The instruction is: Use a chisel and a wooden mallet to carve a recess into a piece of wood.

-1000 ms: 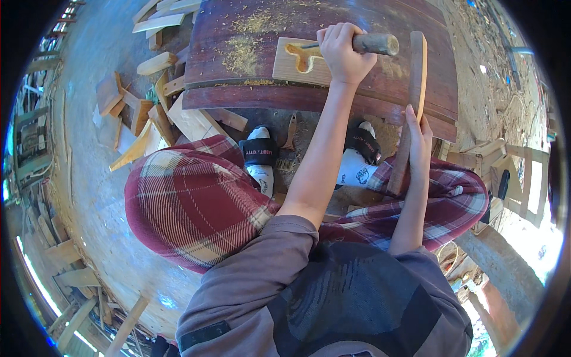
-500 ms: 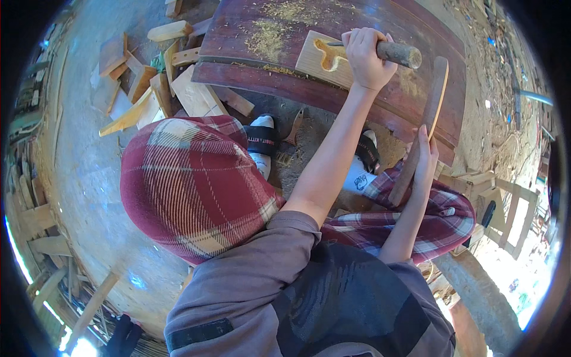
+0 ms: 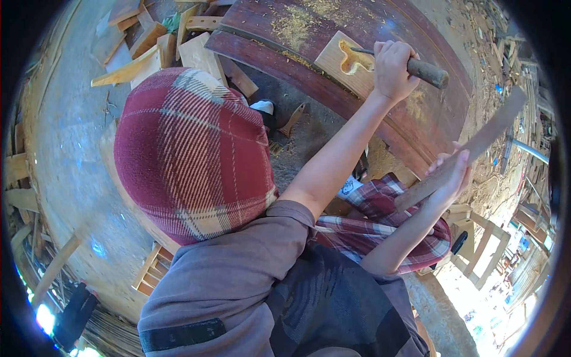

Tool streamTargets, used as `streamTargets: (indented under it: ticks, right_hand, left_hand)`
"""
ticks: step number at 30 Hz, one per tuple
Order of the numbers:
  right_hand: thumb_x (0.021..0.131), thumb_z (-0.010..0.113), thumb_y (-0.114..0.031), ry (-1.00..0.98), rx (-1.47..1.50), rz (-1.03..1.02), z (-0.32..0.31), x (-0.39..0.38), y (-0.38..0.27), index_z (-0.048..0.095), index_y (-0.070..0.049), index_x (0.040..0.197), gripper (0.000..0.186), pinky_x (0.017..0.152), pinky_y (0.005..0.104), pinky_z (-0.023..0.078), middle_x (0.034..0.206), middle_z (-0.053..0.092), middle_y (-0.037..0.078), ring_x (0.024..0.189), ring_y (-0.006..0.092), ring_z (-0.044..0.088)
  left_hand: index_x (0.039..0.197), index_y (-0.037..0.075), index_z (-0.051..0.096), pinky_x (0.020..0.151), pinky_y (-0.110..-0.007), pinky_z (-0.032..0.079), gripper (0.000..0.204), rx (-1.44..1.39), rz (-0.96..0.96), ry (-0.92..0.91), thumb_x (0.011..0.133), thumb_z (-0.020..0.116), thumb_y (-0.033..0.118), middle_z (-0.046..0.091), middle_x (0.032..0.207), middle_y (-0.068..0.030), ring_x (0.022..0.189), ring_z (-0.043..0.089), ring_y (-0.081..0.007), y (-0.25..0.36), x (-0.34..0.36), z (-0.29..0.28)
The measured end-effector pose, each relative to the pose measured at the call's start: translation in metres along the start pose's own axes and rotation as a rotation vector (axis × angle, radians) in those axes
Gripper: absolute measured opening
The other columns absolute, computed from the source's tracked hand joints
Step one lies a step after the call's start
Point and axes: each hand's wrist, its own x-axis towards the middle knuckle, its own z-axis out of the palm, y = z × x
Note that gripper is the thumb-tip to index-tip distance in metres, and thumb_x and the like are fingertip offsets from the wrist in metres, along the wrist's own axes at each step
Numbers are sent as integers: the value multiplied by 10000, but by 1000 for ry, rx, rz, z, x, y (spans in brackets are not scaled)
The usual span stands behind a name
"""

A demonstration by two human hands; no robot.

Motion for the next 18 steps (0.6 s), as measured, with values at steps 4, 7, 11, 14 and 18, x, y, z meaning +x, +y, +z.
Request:
streamTargets:
  ticks: [4,7,11,14,18]
  right_hand:
    - [886,607,-436,-5,-326,-134,22,-3,13,536,-31,1100,463,491,239,424,696,510,32,590,93,511]
    - [857,660,-410,-82,-324,-19,18,-3,6,548,-18,1117,483,513,254,434,720,531,31,596,98,520]
    - [836,674,-452,-4,-244,-57,14,-6,-25,564,-11,1101,526,548,283,448,740,554,35,612,113,536]
    - [816,694,-481,12,-424,-68,30,6,-17,588,10,1096,575,592,254,436,797,591,69,650,111,534]
    - [809,710,-467,-108,-485,-155,28,22,-28,610,31,1047,561,752,301,449,887,619,100,792,166,566]
  left_hand:
    - [713,125,522,729,-365,329,184,20,4,-4,599,665,100,528,684,-31,695,504,-257,0,-4,6]
    - [712,124,523,730,-365,329,184,31,-12,-6,596,664,100,531,679,-30,699,513,-253,-4,-3,5]
    - [714,124,525,731,-363,330,190,23,-20,-6,594,672,110,538,678,-34,704,522,-253,1,-1,12]
    - [716,123,528,733,-363,333,198,67,-8,-1,593,684,121,544,680,-35,705,527,-255,-7,1,9]
    - [722,123,536,742,-365,339,200,77,-23,-30,602,694,132,551,683,-37,706,533,-254,-5,3,13]
